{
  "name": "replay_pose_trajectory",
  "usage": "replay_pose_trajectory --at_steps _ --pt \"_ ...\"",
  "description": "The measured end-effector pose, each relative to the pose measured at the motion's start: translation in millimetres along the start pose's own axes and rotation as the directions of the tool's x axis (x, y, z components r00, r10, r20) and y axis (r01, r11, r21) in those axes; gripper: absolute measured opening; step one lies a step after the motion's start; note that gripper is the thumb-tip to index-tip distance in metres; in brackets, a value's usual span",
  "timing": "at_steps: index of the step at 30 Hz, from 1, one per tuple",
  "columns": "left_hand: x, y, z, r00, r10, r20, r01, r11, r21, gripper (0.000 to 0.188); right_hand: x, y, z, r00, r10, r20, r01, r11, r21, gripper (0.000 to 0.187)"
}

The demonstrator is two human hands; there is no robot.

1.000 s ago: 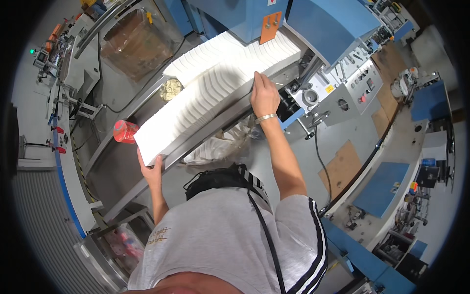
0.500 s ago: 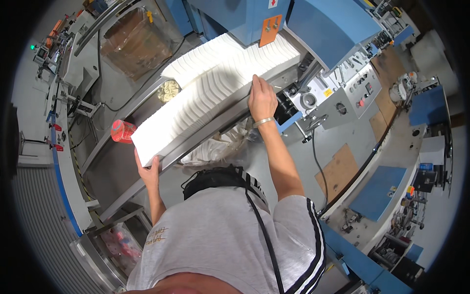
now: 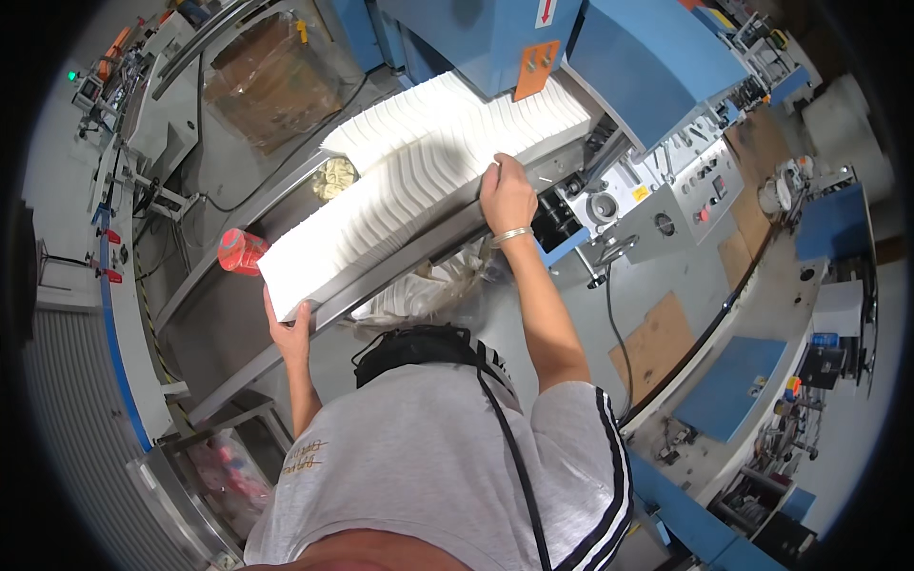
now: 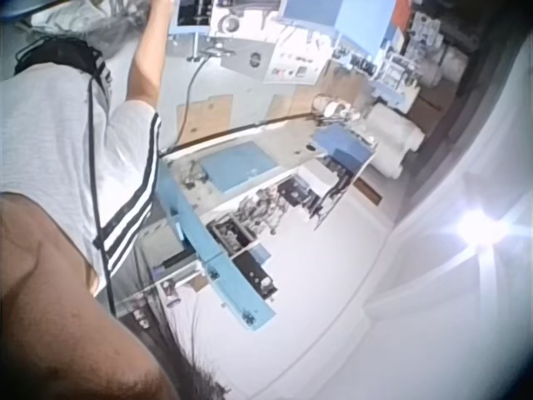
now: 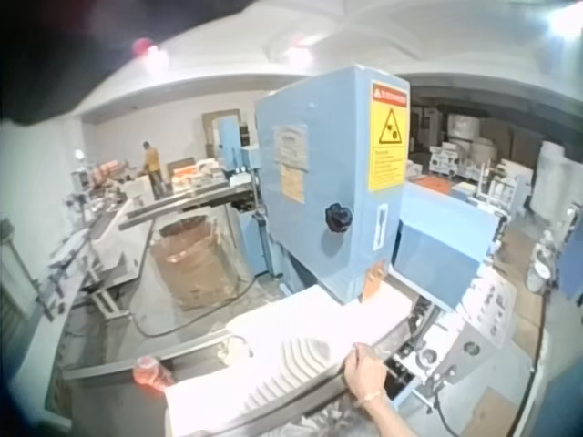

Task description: Organizing and moving stacks of pleated paper products between machinery and a workbench.

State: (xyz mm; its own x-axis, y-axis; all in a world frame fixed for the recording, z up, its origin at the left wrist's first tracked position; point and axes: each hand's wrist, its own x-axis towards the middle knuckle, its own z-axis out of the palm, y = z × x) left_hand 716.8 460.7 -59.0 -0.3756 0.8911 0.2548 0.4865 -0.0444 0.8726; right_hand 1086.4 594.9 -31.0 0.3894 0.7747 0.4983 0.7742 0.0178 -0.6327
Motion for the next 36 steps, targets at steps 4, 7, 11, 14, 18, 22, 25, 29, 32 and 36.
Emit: replay_pose_trajectory --at_steps 4,7,11,14,18,22,25,29,32,36 --pt "2.6 -1.8 -7.9 0.993 -0.067 0.101 0.074 0.995 -0.071 0.072 18.8 6.5 -5.4 0.972 0.089 0.218 -0.102 0.994 0.046 0.037" --pt "9.2 -6.9 -18.8 0.944 -0.225 0.240 0.267 0.950 -0.161 0.064 36.6 17.0 -6.4 0.869 0.135 0.476 -0.160 0.987 0.011 0.058" --pt "23.1 -31.0 -22.4 0.824 -0.322 0.466 0.564 0.547 -0.619 0.065 57.2 13.1 -14.1 0.593 0.234 0.770 -0.439 0.896 0.065 0.095" --pt "36.6 -16.4 -23.5 0.779 -0.332 0.532 0.620 0.536 -0.573 0.072 71.2 8.7 -8.3 0.497 0.288 0.819 -0.301 0.942 -0.148 0.108" --pt "53.5 24.3 -21.3 0.673 -0.523 0.523 0.706 0.666 -0.241 0.087 83.4 -13.1 -7.7 0.250 0.345 0.905 -0.402 0.887 -0.227 0.091" --pt "72.4 10.6 -12.7 0.618 -0.592 0.517 0.737 0.665 -0.121 0.100 86.5 -15.4 -0.9 0.158 0.326 0.932 -0.504 0.838 -0.208 0.095" --pt "77.9 13.7 -10.3 0.746 -0.424 0.514 0.532 0.843 -0.078 0.091 76.7 -20.6 5.1 0.248 0.248 0.936 -0.445 0.888 -0.117 0.111" --pt "77.6 10.0 -35.3 0.758 -0.392 0.521 0.514 0.851 -0.108 0.083 54.5 -28.0 13.3 0.205 0.338 0.919 -0.420 0.878 -0.230 0.112" --pt "71.6 -3.9 -87.4 0.750 -0.384 0.539 0.546 0.819 -0.176 0.079 19.3 -59.5 22.5 0.206 0.255 0.945 -0.374 0.913 -0.165 0.104" --pt "57.2 -42.0 -177.5 0.707 -0.524 0.475 0.658 0.733 -0.170 0.078 -40.2 -140.0 35.8 0.164 0.028 0.986 -0.341 0.940 0.030 0.088"
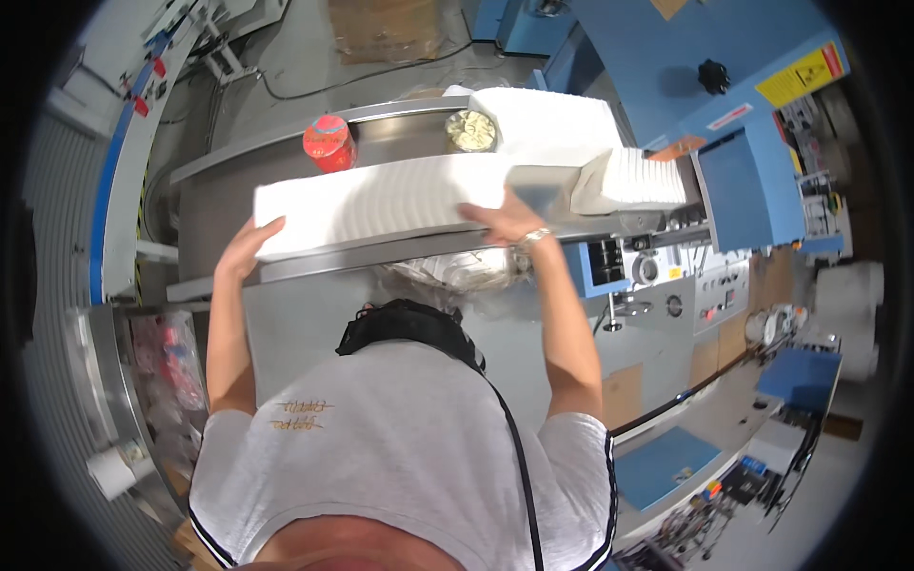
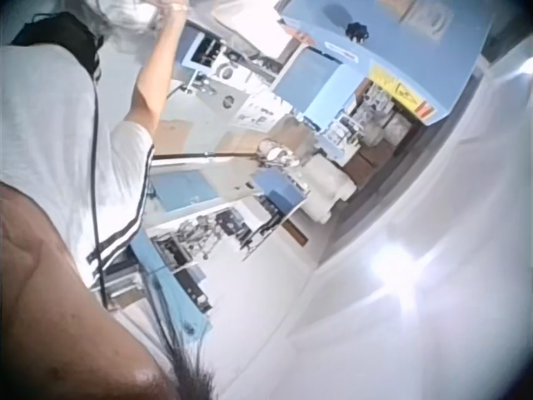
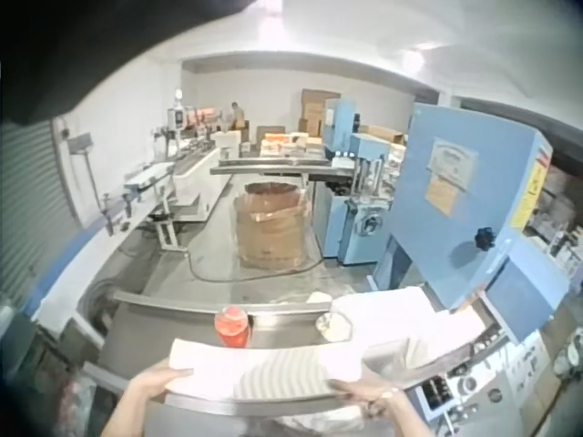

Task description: Organizing and moving stacks of pleated paper products between machinery and a workbench.

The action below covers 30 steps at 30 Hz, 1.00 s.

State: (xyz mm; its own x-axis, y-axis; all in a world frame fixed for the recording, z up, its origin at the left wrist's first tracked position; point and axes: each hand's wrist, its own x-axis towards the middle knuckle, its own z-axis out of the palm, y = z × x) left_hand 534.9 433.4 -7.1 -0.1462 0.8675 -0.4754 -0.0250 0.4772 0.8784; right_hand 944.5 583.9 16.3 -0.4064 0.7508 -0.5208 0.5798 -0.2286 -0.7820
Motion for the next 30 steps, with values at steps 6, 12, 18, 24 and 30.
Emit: replay_pose_trajectory --at_steps 6,12,18,24,30 --pt "-25.7 -22.7 -93.6 0.992 0.000 -0.128 -0.008 0.998 -0.062 0.082 27.7 -53.8 70.0 0.984 -0.126 0.129 0.120 0.991 0.056 0.121" --pt "-19.6 -25.3 -91.1 0.991 0.035 -0.131 -0.042 0.998 -0.055 0.090 58.7 -50.4 59.4 0.990 0.016 0.137 -0.012 1.000 -0.028 0.106" --pt "-23.6 -11.1 -62.0 0.975 0.101 -0.198 -0.124 0.987 -0.105 0.077 59.3 -35.8 46.3 0.979 -0.153 -0.133 0.047 0.809 -0.586 0.100" --pt "-7.7 -0.5 -46.8 0.959 0.174 -0.225 -0.196 0.978 -0.077 0.063 82.2 -125.8 108.2 0.702 -0.628 -0.335 0.161 0.598 -0.785 0.068" --pt "-14.2 -27.8 -60.5 0.959 0.147 -0.241 -0.173 0.981 -0.091 0.074 156.9 -197.1 180.9 0.964 -0.258 -0.056 0.150 0.710 -0.688 0.075"
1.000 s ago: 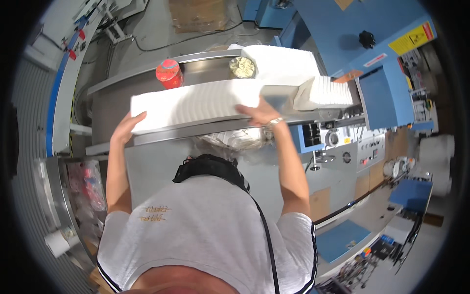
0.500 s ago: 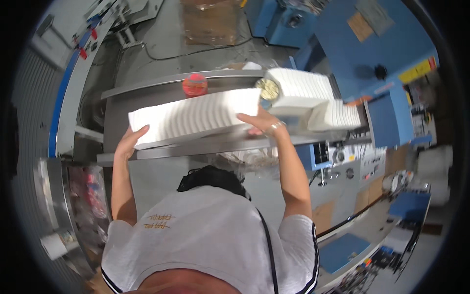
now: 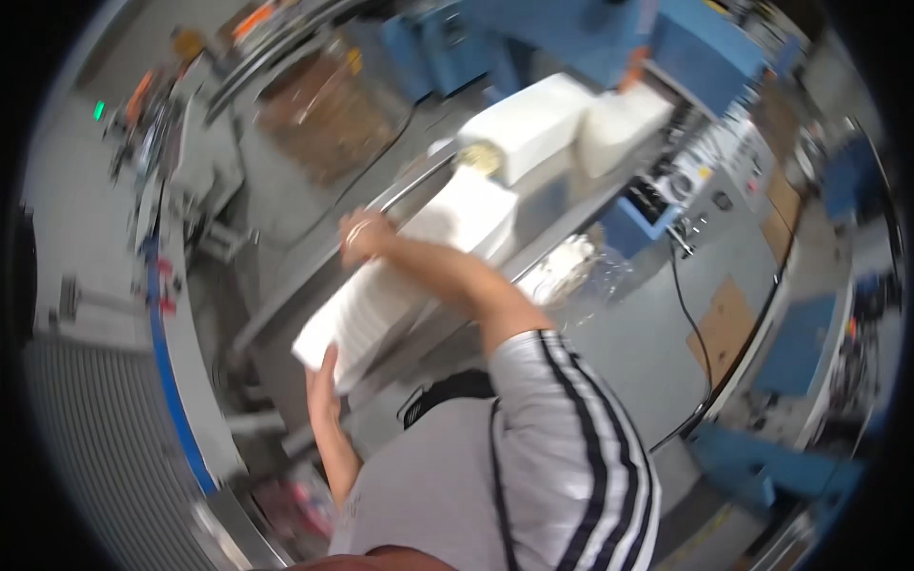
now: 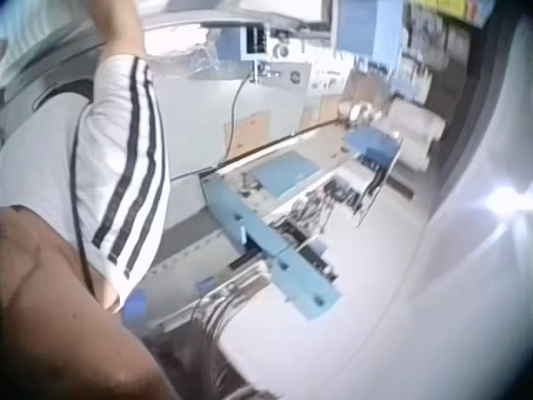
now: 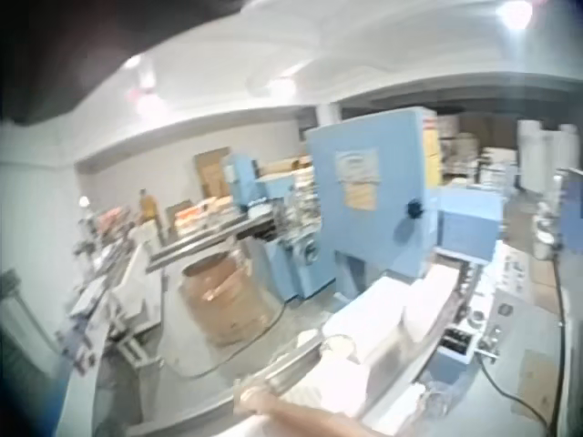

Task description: Organizing and moving stacks of pleated paper products between machinery and a workbench.

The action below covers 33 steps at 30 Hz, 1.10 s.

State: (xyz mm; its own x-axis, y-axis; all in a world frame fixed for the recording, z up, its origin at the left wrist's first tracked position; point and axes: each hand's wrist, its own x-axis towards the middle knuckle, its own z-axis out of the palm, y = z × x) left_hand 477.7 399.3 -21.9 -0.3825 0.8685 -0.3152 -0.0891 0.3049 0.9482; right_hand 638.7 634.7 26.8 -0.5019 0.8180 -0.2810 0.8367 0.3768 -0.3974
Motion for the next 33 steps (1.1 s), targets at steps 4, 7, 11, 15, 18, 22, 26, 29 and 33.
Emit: replay_pose_trajectory --at_steps 4,7,11,15,18,22,26,29,33 --pt "3.6 4.4 16.5 0.999 0.038 0.038 -0.041 0.997 0.062 0.081 -9.8 44.3 1.6 0.990 -0.028 -0.142 0.082 0.914 0.396 0.076" --pt "-3.6 14.2 12.7 0.999 0.021 0.044 -0.024 0.998 0.063 0.081 -82.5 64.1 -30.5 0.809 -0.010 -0.588 0.285 0.881 0.377 0.078" --pt "-0.8 9.3 -2.0 0.999 -0.006 0.035 0.005 0.999 0.038 0.079 -166.2 108.8 -82.8 0.490 0.195 -0.849 -0.098 0.981 0.168 0.059" --pt "5.8 8.6 -2.5 0.999 0.001 0.053 -0.002 1.000 0.021 0.077 -186.9 202.0 -82.3 0.512 0.505 -0.695 -0.581 0.799 0.153 0.057" --pt "7.7 12.6 1.6 0.999 -0.027 0.042 0.026 0.999 0.026 0.076 -173.1 269.1 -49.0 0.631 0.602 -0.490 -0.663 0.746 0.063 0.057" --pt "5.0 9.0 -1.3 0.996 -0.087 0.022 0.088 0.996 -0.015 0.074 -169.7 292.7 -36.6 0.654 0.624 -0.427 -0.628 0.763 0.154 0.055" --pt "-4.9 -6.9 -16.0 0.991 -0.126 -0.052 0.124 0.992 -0.036 0.074 -148.9 295.2 -24.6 0.688 0.283 -0.668 -0.549 0.805 -0.224 0.031" --pt "-5.8 -8.0 -17.3 0.987 -0.126 -0.101 0.127 0.992 0.001 0.071 -146.0 251.6 -44.5 0.868 0.129 -0.479 0.015 0.958 0.285 0.033" --pt "9.5 -0.3 -7.3 0.993 -0.093 -0.068 0.097 0.994 0.055 0.078 -111.4 253.0 -25.7 0.966 0.092 -0.241 0.024 0.897 0.441 0.052"
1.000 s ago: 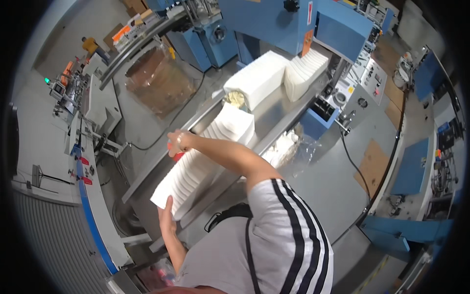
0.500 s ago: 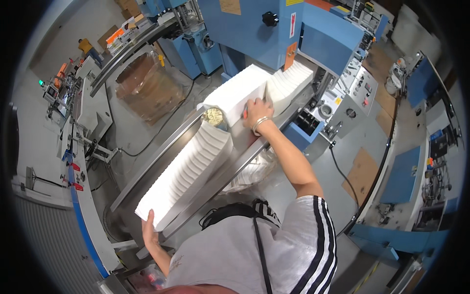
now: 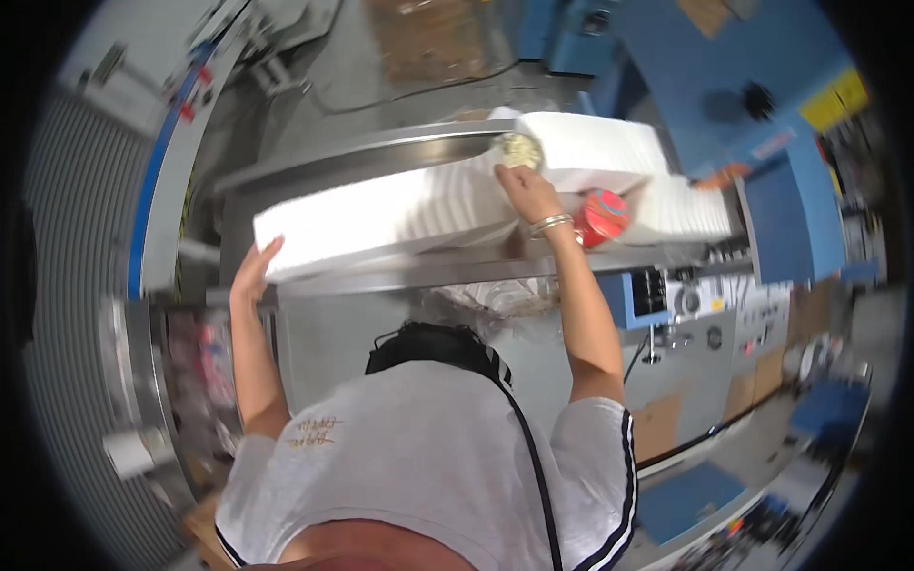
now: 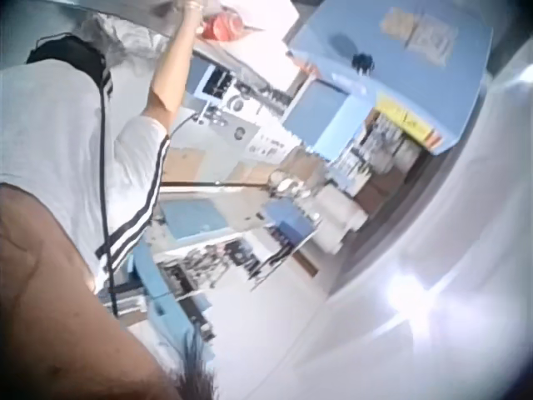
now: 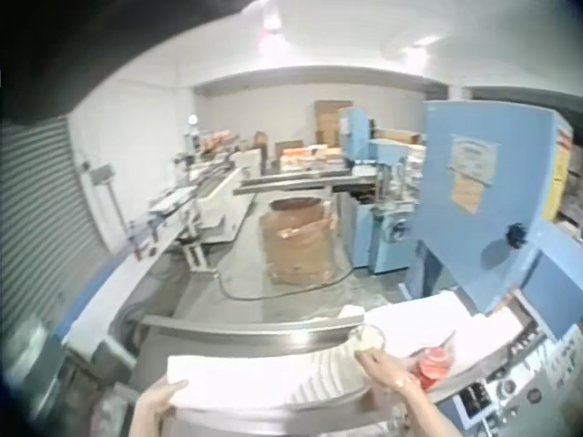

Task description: Organizing and moving stacks of pleated paper products between machinery and a workbench.

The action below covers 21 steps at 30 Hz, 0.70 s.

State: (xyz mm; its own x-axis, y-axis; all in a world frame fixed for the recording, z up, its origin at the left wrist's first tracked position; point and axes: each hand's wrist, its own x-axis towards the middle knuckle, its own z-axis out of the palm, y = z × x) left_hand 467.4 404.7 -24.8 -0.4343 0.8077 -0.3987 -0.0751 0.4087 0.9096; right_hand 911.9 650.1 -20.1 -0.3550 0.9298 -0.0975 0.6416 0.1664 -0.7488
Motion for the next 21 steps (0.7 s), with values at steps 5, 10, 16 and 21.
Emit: replay_pose_trajectory --at_steps 5,10,16,21 --pt "-11.2 21.6 6.8 0.999 0.003 0.046 -0.007 0.996 0.085 0.088 9.6 -6.5 21.1 0.949 0.135 0.286 -0.192 0.965 0.179 0.069" --pt "-8.4 23.5 -9.2 0.995 -0.029 0.096 0.014 0.988 0.153 0.107 -13.0 -47.9 48.9 0.936 0.007 0.351 -0.060 0.988 0.140 0.078" --pt "34.2 9.8 -78.6 0.986 -0.083 0.144 0.056 0.982 0.182 0.092 -36.1 -56.0 89.8 0.936 0.200 0.289 -0.274 0.931 0.242 0.083" --pt "42.8 16.5 -98.0 0.931 -0.080 0.356 0.069 0.997 0.044 0.107 -20.9 -43.7 77.4 0.873 0.241 0.424 -0.471 0.640 0.607 0.078"
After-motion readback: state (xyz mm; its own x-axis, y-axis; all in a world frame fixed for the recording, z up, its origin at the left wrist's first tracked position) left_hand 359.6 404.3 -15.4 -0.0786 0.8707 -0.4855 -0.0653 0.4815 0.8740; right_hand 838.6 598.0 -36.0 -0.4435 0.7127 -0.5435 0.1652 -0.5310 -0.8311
